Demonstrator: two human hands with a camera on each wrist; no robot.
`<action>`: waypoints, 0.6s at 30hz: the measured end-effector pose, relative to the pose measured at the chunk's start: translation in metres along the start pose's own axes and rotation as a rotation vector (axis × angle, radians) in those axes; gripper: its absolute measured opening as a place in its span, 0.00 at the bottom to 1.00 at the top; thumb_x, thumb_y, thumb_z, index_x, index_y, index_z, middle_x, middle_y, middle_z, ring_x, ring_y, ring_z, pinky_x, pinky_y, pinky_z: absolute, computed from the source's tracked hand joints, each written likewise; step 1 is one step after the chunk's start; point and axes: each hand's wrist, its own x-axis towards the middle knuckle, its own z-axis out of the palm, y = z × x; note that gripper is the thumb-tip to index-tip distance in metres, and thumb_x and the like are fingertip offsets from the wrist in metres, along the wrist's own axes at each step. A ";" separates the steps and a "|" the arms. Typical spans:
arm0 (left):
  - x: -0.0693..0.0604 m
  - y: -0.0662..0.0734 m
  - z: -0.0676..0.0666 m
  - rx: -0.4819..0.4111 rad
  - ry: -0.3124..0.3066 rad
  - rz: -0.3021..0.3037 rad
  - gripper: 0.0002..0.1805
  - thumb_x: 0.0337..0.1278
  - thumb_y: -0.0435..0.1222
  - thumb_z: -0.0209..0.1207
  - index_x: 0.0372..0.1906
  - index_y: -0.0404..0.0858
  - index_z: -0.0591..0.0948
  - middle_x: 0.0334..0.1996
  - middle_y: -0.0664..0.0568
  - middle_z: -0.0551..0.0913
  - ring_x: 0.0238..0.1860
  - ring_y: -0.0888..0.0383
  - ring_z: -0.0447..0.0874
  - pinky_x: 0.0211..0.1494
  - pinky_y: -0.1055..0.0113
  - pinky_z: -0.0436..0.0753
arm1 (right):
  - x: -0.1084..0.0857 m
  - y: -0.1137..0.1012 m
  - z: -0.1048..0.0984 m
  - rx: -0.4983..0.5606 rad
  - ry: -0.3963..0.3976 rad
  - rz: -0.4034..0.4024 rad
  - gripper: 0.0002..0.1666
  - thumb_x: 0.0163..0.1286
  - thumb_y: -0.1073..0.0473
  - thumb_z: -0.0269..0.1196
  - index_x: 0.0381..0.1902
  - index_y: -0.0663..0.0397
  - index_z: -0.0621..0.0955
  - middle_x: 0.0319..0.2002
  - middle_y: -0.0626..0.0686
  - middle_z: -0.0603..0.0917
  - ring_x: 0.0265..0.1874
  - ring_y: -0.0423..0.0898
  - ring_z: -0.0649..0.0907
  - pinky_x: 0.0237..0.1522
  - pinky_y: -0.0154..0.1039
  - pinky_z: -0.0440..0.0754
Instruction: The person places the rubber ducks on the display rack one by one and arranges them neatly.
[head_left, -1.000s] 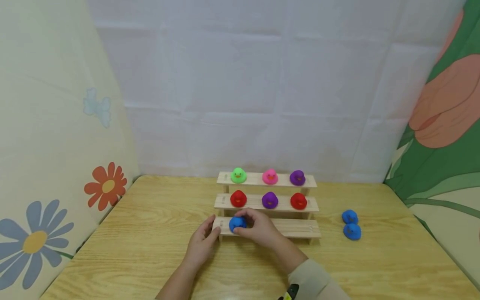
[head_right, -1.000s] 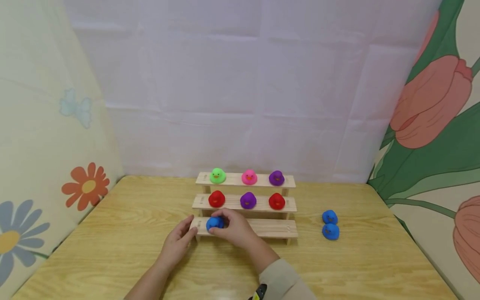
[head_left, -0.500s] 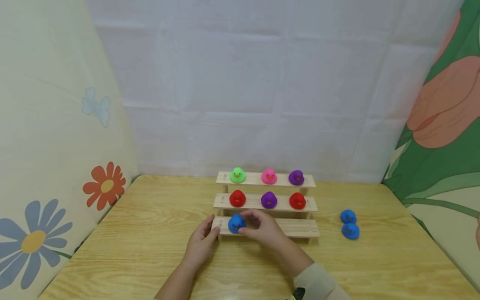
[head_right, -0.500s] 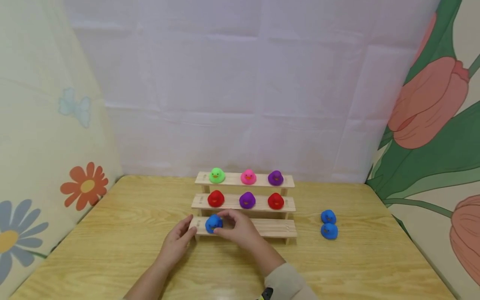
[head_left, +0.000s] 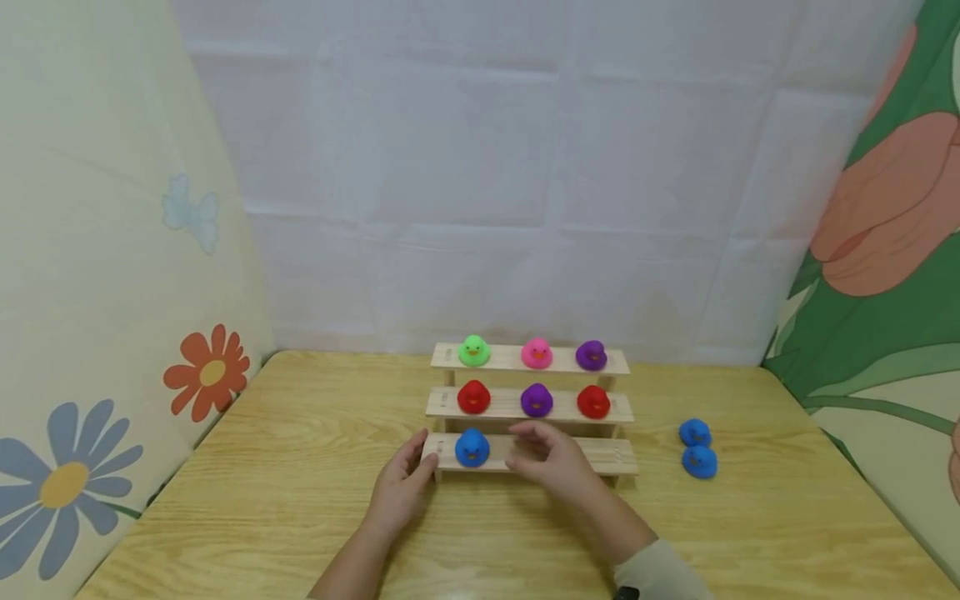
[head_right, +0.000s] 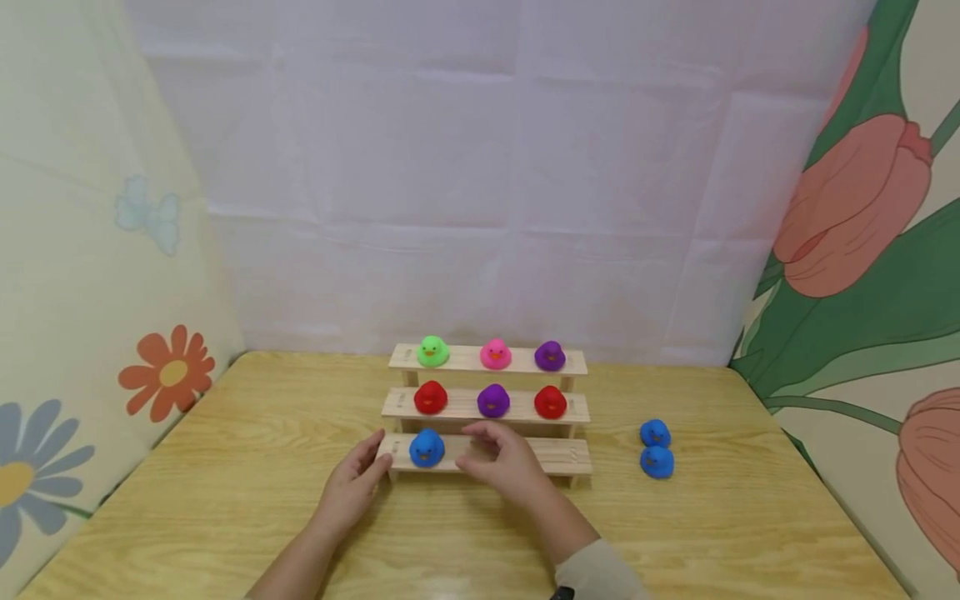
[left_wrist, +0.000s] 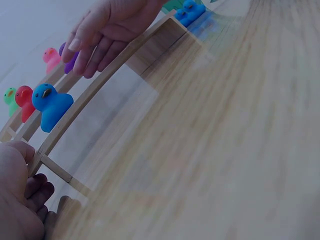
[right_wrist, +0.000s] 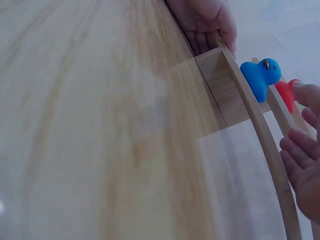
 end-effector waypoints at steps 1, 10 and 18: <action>0.000 0.000 0.000 0.001 -0.001 -0.002 0.29 0.72 0.36 0.52 0.73 0.30 0.62 0.70 0.34 0.67 0.72 0.41 0.64 0.75 0.47 0.64 | -0.001 0.001 -0.002 0.004 0.011 -0.001 0.24 0.59 0.61 0.71 0.54 0.55 0.81 0.53 0.57 0.84 0.56 0.55 0.82 0.63 0.51 0.78; -0.001 0.002 0.000 0.003 -0.003 0.009 0.30 0.72 0.36 0.51 0.73 0.29 0.61 0.70 0.34 0.66 0.73 0.40 0.63 0.75 0.47 0.63 | -0.014 0.003 -0.022 -0.014 0.107 0.011 0.22 0.57 0.61 0.73 0.51 0.54 0.82 0.51 0.55 0.85 0.53 0.52 0.83 0.62 0.50 0.79; -0.001 0.002 0.000 0.015 0.000 0.002 0.29 0.72 0.36 0.51 0.73 0.29 0.61 0.70 0.34 0.67 0.72 0.40 0.63 0.75 0.47 0.64 | -0.026 0.011 -0.048 -0.051 0.165 0.034 0.23 0.57 0.59 0.73 0.52 0.52 0.82 0.53 0.54 0.84 0.53 0.52 0.83 0.61 0.48 0.80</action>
